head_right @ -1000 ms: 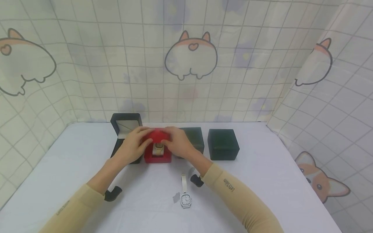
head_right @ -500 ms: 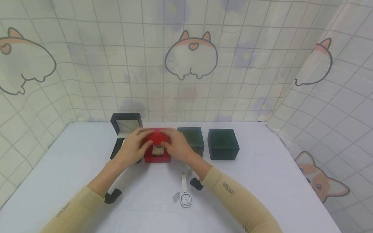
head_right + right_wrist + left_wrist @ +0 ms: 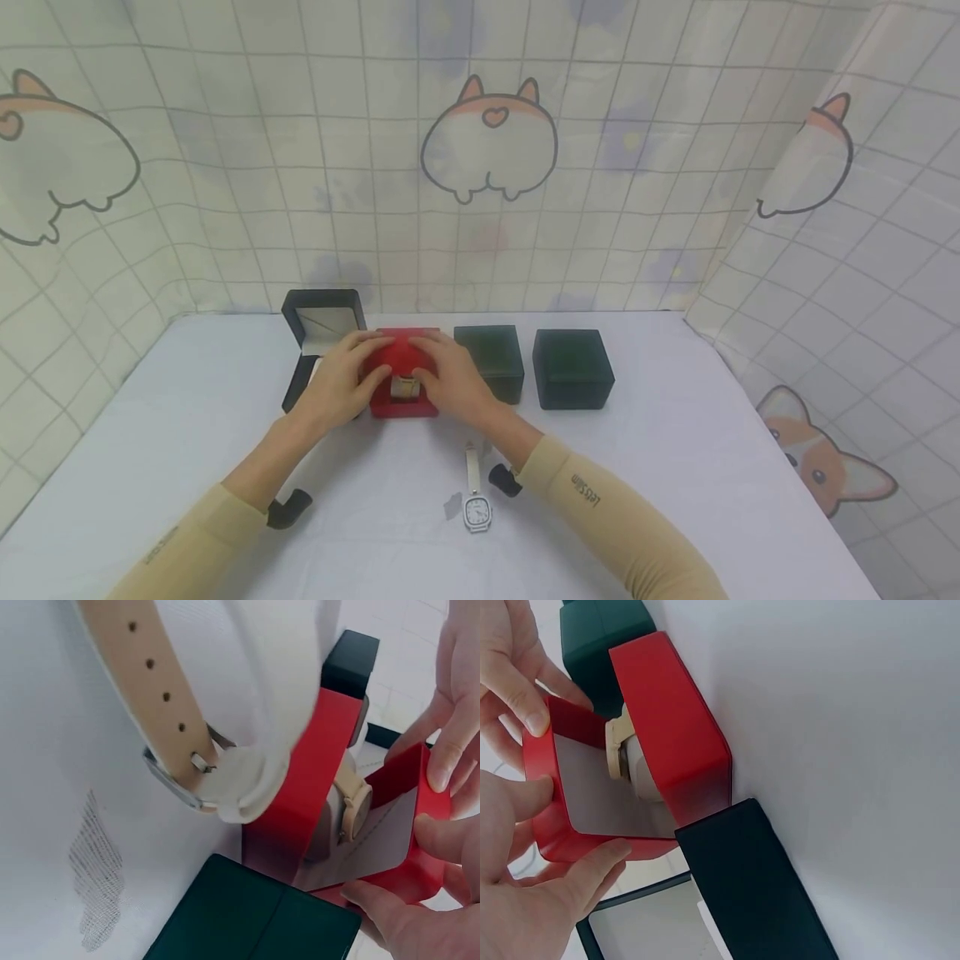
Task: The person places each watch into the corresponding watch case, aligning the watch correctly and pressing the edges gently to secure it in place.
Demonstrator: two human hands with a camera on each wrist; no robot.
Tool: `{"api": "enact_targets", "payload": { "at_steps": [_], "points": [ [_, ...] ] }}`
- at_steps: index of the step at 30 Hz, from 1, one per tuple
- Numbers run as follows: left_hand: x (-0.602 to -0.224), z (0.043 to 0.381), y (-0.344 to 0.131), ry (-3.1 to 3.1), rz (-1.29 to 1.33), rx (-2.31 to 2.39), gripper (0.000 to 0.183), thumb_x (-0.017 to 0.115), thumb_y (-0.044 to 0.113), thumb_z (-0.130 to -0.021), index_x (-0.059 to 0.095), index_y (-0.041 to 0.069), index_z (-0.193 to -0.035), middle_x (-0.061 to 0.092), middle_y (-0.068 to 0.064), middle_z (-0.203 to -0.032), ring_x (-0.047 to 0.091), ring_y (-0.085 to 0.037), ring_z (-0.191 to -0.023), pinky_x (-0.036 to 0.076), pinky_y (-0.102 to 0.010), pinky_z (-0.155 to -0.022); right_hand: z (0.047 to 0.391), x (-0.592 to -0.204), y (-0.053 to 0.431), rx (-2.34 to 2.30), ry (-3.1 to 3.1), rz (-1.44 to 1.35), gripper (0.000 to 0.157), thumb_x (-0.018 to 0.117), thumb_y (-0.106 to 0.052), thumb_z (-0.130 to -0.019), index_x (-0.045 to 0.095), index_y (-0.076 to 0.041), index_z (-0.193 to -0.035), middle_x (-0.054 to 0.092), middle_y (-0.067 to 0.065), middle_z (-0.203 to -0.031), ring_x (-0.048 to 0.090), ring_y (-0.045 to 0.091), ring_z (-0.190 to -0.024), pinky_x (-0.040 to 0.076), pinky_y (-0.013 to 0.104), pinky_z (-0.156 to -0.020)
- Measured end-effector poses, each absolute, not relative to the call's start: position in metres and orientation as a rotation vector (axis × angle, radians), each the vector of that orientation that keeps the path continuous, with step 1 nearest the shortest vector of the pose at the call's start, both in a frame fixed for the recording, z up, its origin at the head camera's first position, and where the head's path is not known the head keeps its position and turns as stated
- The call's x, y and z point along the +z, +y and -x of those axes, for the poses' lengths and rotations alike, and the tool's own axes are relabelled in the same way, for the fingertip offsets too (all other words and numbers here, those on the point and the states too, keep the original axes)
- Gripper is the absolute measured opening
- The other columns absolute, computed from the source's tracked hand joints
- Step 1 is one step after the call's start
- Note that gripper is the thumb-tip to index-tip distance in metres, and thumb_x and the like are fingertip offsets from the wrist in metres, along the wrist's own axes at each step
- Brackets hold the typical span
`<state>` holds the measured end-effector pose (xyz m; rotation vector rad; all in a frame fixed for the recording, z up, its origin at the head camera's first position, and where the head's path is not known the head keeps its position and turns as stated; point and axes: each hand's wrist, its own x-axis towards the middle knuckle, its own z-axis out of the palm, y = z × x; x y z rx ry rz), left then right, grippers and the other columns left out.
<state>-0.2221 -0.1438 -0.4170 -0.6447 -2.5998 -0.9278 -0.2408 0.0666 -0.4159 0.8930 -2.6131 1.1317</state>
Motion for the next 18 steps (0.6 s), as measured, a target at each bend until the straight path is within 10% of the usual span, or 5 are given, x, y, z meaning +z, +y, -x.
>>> {"api": "enact_targets", "payload": {
  "at_steps": [18],
  "points": [
    [-0.429,0.22,-0.142,-2.553,0.655,-0.881,0.043,0.075,0.002,-0.092,0.062,-0.004,-0.133,0.053,-0.026,-0.136,0.052,-0.043,-0.126,0.05,-0.052,-0.103,0.235,-0.427,0.062,1.137,-2.591,-0.902,0.051,0.073,0.0,-0.094,0.057,0.002,-0.142,0.049,0.024,-0.149,0.046,0.037,-0.14,0.047,0.044,-0.105]
  ]
}}
